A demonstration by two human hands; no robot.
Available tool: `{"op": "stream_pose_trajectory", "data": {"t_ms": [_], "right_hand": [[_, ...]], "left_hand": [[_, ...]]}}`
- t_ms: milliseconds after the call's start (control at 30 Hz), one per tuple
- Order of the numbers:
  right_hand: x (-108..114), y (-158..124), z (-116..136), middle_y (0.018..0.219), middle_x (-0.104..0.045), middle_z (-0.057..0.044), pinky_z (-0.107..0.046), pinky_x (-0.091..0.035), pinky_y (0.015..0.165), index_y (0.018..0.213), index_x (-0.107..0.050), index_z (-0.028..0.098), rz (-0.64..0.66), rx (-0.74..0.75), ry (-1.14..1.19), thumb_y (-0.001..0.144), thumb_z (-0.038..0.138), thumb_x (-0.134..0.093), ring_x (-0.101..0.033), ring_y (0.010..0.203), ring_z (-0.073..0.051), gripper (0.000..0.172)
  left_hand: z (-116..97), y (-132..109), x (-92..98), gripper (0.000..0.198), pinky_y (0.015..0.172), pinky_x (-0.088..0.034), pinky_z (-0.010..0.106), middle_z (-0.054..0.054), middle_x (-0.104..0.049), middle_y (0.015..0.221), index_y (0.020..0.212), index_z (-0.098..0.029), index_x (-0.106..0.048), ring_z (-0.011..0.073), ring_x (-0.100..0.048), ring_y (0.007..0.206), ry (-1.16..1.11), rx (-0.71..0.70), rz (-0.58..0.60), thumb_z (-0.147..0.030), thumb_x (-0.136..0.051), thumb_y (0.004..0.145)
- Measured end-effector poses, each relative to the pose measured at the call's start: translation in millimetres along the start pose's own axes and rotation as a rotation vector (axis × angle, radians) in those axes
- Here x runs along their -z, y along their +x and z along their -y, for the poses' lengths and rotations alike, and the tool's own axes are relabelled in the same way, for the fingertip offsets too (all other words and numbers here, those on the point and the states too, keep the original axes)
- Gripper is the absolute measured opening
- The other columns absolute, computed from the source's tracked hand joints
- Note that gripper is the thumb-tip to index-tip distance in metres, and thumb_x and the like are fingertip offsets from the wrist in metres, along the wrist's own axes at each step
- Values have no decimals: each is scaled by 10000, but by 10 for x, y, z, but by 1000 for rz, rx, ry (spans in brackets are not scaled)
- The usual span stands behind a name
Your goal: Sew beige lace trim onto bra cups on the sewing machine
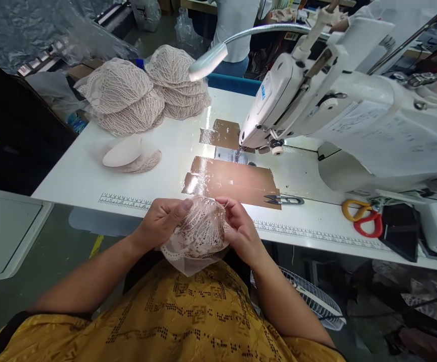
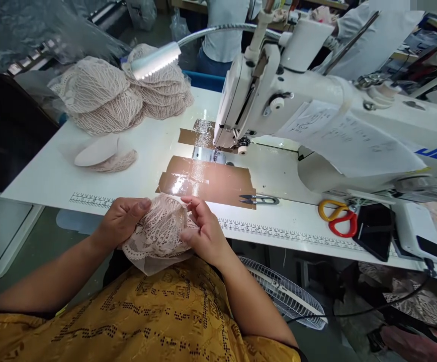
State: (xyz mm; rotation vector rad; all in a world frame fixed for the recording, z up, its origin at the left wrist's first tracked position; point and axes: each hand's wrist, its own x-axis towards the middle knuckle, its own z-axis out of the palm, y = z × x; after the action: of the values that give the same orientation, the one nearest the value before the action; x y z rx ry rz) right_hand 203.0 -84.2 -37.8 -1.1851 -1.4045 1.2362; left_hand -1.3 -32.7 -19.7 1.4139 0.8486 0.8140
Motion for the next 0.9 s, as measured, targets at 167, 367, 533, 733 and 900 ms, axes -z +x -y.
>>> {"op": "stream_pose_trajectory", "data": {"t_ms": [167, 367, 533, 733, 900], "right_hand": [[-24, 3, 12, 769, -581, 3, -248, -439, 650, 920, -614, 211, -29, -145, 60, 807, 520, -681, -530, 693, -139, 336], [-9, 67, 83, 825, -636, -30, -273, -457, 688, 765, -707, 187, 191, -200, 273, 795, 494, -696, -559, 745, -156, 309], [-31, 55, 47, 659, -643, -17, -281, -465, 586, 639, -698, 178, 64, -348, 431, 630, 511, -820, -553, 588, -149, 355], [-51, 40, 1, 705, -681, -52, -344, -509, 631, 714, -696, 208, -279, -244, 524, 602, 671, -760, -598, 657, -216, 480], [-96, 98, 33, 810, -666, -32, -316, -486, 738, 804, -693, 197, -68, -142, 303, 807, 531, -655, -593, 769, -193, 336]], "left_hand": [[0, 7, -16, 568, 456, -244, 251, -17, -286, 536, 532, -182, -272, 89, -272, 487, 69, -63, 62, -520, -469, 943], [-12, 63, -20, 541, 485, -264, 251, -13, -333, 540, 509, -169, -341, 93, -324, 507, 187, -171, 188, -449, -482, 950], [-21, 68, 78, 473, 500, -401, 235, 8, -513, 581, 565, -156, -512, 105, -467, 509, -286, 182, 208, -476, -553, 911], [138, -204, 16, 756, 879, -530, 402, 127, -672, 1085, 1118, -179, -618, 279, -631, 1038, -868, 309, 128, -826, -479, 752], [190, -322, -270, 585, 956, -498, 371, 108, -647, 1208, 1343, -226, -503, 261, -601, 1138, -830, 344, 198, -377, -700, 813]]}}
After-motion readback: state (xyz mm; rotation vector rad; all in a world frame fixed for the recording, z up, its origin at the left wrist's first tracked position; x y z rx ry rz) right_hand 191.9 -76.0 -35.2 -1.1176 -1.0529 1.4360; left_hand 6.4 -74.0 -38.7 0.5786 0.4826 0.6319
